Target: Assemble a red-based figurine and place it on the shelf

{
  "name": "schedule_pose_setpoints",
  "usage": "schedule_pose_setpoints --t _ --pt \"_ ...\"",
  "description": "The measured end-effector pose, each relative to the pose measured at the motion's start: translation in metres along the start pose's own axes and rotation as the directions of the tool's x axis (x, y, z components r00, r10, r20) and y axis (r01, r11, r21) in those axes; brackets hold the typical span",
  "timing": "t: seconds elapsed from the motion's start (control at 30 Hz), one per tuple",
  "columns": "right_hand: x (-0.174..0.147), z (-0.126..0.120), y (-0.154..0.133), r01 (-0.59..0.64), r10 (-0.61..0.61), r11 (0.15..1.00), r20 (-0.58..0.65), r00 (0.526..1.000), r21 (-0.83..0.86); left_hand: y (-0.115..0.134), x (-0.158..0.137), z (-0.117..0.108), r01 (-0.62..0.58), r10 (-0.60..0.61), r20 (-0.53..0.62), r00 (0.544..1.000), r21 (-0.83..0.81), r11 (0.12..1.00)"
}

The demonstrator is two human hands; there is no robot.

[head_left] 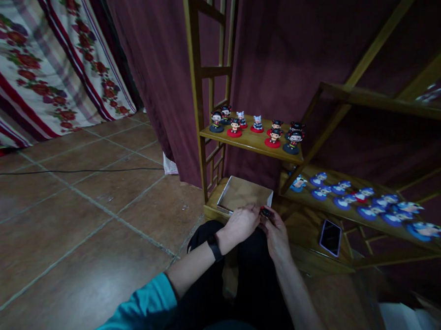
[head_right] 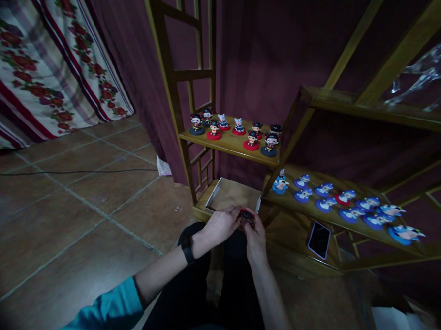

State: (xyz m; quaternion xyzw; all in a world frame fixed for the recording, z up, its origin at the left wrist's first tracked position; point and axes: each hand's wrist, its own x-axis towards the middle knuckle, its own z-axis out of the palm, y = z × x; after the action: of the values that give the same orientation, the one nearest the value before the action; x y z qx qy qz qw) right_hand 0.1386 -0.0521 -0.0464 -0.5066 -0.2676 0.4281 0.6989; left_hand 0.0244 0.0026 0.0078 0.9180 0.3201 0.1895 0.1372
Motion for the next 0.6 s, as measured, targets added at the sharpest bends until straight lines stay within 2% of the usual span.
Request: schedule_pose_setpoints --t 0.1,0.17,0.23,0.33,0.4,0.47,0.6 --pt "0.002 -0.002 0.016 -0.071 0.072 0.996 0.018 0.997 -0.048 -0.018 -0.006 0.021 0.154 -0.166 -0.016 0.986 -0.292 0.944" --pt "0.003 -0.002 0.029 -0.124 0.127 0.990 0.039 0.991 -0.066 -0.032 -0.011 0.038 0.243 -0.264 0.026 0.964 -0.477 0.844" --pt "0.005 -0.001 0.042 -0.156 0.160 0.986 0.059 0.985 -0.063 -0.045 -0.016 0.054 0.333 -0.380 0.077 0.922 -0.656 0.677" --pt "0.013 0.002 0.061 -0.193 0.196 0.980 0.099 0.976 -0.041 -0.062 -0.022 0.073 0.417 -0.515 0.212 0.831 -0.849 0.323" --pt "0.020 0.005 0.073 -0.221 0.223 0.975 0.140 0.965 -0.034 -0.071 -0.025 0.080 0.429 -0.536 0.275 0.799 -0.884 0.187" --pt "0.027 0.008 0.083 -0.240 0.243 0.970 0.172 0.955 -0.038 -0.080 -0.027 0.086 0.432 -0.560 0.273 0.783 -0.885 0.172" --pt "0.041 0.014 0.098 -0.243 0.249 0.968 0.197 0.948 -0.054 -0.094 -0.026 0.094 0.437 -0.608 0.206 0.766 -0.861 0.258"
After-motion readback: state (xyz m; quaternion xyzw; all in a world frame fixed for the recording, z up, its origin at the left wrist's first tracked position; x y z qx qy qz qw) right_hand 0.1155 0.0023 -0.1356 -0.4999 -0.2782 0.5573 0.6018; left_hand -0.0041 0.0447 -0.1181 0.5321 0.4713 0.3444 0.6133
